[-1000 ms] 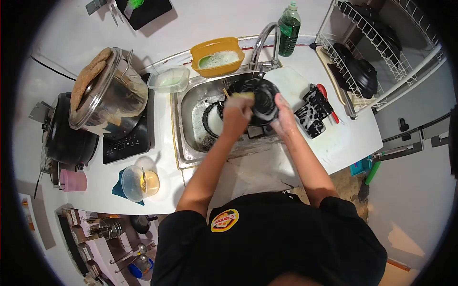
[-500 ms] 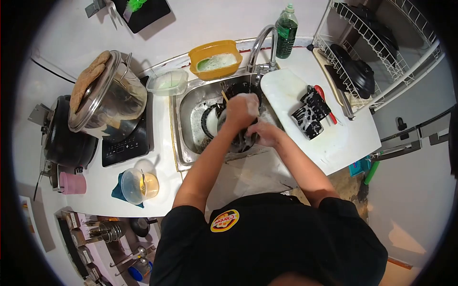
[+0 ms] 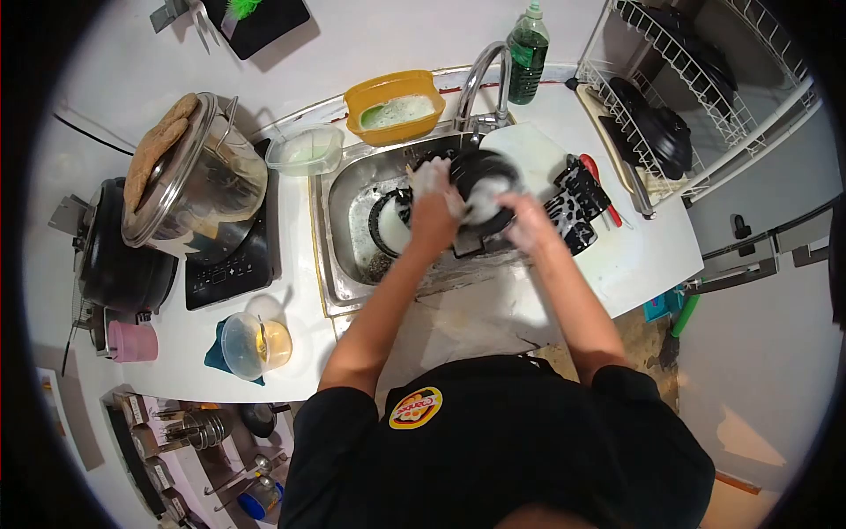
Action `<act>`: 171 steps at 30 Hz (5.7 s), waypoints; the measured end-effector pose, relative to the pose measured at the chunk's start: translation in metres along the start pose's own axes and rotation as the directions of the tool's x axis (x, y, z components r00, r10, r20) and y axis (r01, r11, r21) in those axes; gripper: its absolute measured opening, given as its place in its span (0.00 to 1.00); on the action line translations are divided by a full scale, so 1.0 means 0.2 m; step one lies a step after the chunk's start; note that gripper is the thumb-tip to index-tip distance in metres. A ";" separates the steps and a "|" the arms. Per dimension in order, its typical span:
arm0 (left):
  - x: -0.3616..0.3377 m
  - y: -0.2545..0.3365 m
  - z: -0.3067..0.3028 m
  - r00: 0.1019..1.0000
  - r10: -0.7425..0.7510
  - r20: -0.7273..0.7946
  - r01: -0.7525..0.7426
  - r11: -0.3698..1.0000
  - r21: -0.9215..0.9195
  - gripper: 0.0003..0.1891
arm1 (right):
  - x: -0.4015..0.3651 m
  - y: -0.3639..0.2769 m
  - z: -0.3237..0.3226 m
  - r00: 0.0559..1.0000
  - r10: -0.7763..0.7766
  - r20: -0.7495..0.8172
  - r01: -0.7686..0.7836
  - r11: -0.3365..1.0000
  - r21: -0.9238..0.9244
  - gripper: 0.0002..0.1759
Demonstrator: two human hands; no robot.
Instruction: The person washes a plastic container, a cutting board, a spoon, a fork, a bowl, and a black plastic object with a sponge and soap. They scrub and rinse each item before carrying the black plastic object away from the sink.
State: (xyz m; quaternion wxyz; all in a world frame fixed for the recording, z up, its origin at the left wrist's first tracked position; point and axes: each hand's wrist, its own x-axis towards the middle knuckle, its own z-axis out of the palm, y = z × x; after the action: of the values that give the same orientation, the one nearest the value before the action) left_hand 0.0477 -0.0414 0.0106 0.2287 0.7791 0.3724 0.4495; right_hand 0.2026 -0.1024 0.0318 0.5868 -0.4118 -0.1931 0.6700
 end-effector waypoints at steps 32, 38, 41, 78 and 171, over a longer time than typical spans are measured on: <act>0.08 -0.18 -0.05 0.884 -0.411 0.225 0.457 0.861 -0.223 0.17 | 0.31 -0.08 0.14 0.870 -0.473 -0.141 0.138 0.507 -0.851 0.28; -0.07 0.03 -0.13 0.941 -0.016 0.337 0.026 0.999 -0.024 0.21 | 0.37 0.13 0.06 0.986 -0.059 -0.154 -0.005 0.921 -0.389 0.27; -0.09 -0.15 -0.14 0.871 0.117 0.477 -0.163 0.985 0.057 0.25 | 0.27 0.10 0.08 0.988 0.013 -0.153 -0.045 0.977 -0.207 0.15; 0.08 -0.03 -0.10 0.766 0.640 0.070 -0.643 0.760 0.090 0.05 | 0.00 0.22 0.14 0.966 0.257 0.038 -0.220 0.885 -0.411 0.25; -0.07 0.02 -0.23 0.945 -0.115 -0.308 0.089 0.991 -0.096 0.06 | -0.07 0.15 0.22 0.971 -0.240 -0.007 0.232 0.928 0.292 0.14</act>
State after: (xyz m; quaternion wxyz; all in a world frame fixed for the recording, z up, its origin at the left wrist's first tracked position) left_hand 0.0044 -0.0536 0.0276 0.2211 0.6679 0.4253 0.5694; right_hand 0.1503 -0.1132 0.0403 0.7143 -0.2850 -0.1490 0.6215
